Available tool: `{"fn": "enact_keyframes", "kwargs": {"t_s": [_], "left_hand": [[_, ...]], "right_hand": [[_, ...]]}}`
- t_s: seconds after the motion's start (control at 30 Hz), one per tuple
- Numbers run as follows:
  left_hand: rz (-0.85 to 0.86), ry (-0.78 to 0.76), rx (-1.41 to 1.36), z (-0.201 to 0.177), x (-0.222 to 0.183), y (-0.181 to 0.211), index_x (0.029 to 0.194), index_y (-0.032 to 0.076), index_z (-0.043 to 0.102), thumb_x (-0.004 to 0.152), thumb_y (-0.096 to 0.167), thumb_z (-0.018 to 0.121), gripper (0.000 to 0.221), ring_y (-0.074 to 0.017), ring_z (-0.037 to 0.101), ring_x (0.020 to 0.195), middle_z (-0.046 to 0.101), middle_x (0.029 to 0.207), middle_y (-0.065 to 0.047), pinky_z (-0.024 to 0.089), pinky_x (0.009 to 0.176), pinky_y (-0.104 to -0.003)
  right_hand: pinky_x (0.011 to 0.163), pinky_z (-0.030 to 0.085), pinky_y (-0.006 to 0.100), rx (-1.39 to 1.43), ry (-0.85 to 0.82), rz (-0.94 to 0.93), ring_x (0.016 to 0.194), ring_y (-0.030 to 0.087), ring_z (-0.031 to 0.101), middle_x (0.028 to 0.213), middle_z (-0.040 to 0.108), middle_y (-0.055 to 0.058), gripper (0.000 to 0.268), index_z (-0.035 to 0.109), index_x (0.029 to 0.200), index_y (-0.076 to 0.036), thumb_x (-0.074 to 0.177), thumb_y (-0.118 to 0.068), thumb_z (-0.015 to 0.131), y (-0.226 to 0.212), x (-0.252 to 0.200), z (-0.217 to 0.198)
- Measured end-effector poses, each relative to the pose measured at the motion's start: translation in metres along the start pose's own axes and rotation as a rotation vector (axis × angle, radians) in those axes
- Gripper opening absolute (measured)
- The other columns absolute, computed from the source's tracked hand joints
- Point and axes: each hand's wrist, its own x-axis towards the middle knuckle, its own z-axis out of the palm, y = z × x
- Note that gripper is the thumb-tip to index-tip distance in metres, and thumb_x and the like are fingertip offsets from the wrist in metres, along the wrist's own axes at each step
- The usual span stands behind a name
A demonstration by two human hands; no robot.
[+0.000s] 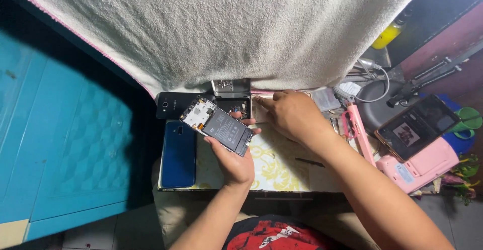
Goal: The person is unscrewing the bottom section of a mobile phone using a precision screwdriver on a repair bench.
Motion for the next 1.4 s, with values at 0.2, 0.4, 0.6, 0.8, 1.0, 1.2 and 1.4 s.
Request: {"fn": "enact_keyframes", "kwargs": {"t_s": [0.2,0.4,0.6,0.8,1.0,1.2,1.4], "left_hand": [[0.005,-0.004,0.001,0.003,0.000,0.005,0.139,0.024,0.036,0.102,0.064,0.010,0.060,-0.0260,0.067,0.103,0.054,0.126,-0.009,0.063,0.081,-0.041],[0.005,-0.006,0.000,0.000,0.002,0.001,0.141,0.024,0.033,0.102,0.064,0.009,0.061,-0.0274,0.068,0.103,0.054,0.125,-0.010,0.064,0.081,-0.043],[-0.004,-0.007,0.013,-0.001,0.003,0.000,0.141,0.026,0.033,0.101,0.065,0.009,0.060,-0.0262,0.067,0.103,0.053,0.125,-0.009,0.063,0.081,-0.042],[-0.015,-0.006,-0.001,-0.001,0.002,0.000,0.139,0.026,0.035,0.100,0.066,0.009,0.062,-0.0254,0.067,0.102,0.054,0.125,-0.008,0.064,0.080,-0.041],[-0.016,-0.013,0.008,-0.003,0.002,-0.002,0.143,0.027,0.032,0.101,0.066,0.010,0.061,-0.0259,0.067,0.104,0.052,0.125,-0.009,0.063,0.082,-0.041],[-0.010,-0.011,-0.009,-0.005,0.003,-0.004,0.144,0.028,0.031,0.101,0.065,0.010,0.061,-0.0259,0.067,0.103,0.053,0.124,-0.008,0.064,0.080,-0.041],[-0.021,-0.015,-0.006,-0.001,0.003,0.001,0.141,0.026,0.034,0.101,0.066,0.010,0.061,-0.0274,0.068,0.105,0.053,0.124,-0.009,0.063,0.082,-0.041]], "right_hand": [[0.068,0.061,0.047,-0.106,-0.038,-0.045,0.084,0.037,0.076,0.087,0.077,0.015,0.037,0.075,0.124,-0.021,0.090,-0.026,0.060,-0.012,0.007,-0.016],[0.065,0.060,0.044,-0.180,-0.032,-0.076,0.083,0.032,0.076,0.085,0.077,0.011,0.039,0.075,0.123,-0.024,0.089,-0.034,0.057,0.000,0.010,0.012],[0.062,0.056,0.038,-0.360,0.019,-0.133,0.077,0.027,0.073,0.081,0.075,0.007,0.030,0.081,0.099,-0.025,0.089,-0.042,0.058,0.002,0.010,0.022],[0.067,0.058,0.038,-0.365,0.052,-0.092,0.080,0.025,0.074,0.085,0.075,0.005,0.026,0.076,0.105,-0.026,0.089,-0.042,0.064,0.009,0.012,-0.002],[0.063,0.058,0.038,-0.302,0.042,-0.131,0.076,0.025,0.074,0.080,0.074,0.004,0.031,0.079,0.089,-0.025,0.087,-0.051,0.062,0.006,0.011,-0.006],[0.064,0.061,0.042,-0.203,-0.013,-0.089,0.079,0.028,0.076,0.084,0.076,0.007,0.025,0.077,0.103,-0.025,0.087,-0.039,0.065,0.015,0.010,0.006],[0.065,0.062,0.047,0.088,0.030,-0.022,0.083,0.035,0.076,0.089,0.077,0.012,0.024,0.077,0.109,-0.021,0.088,-0.025,0.066,0.021,-0.001,-0.019]]}}
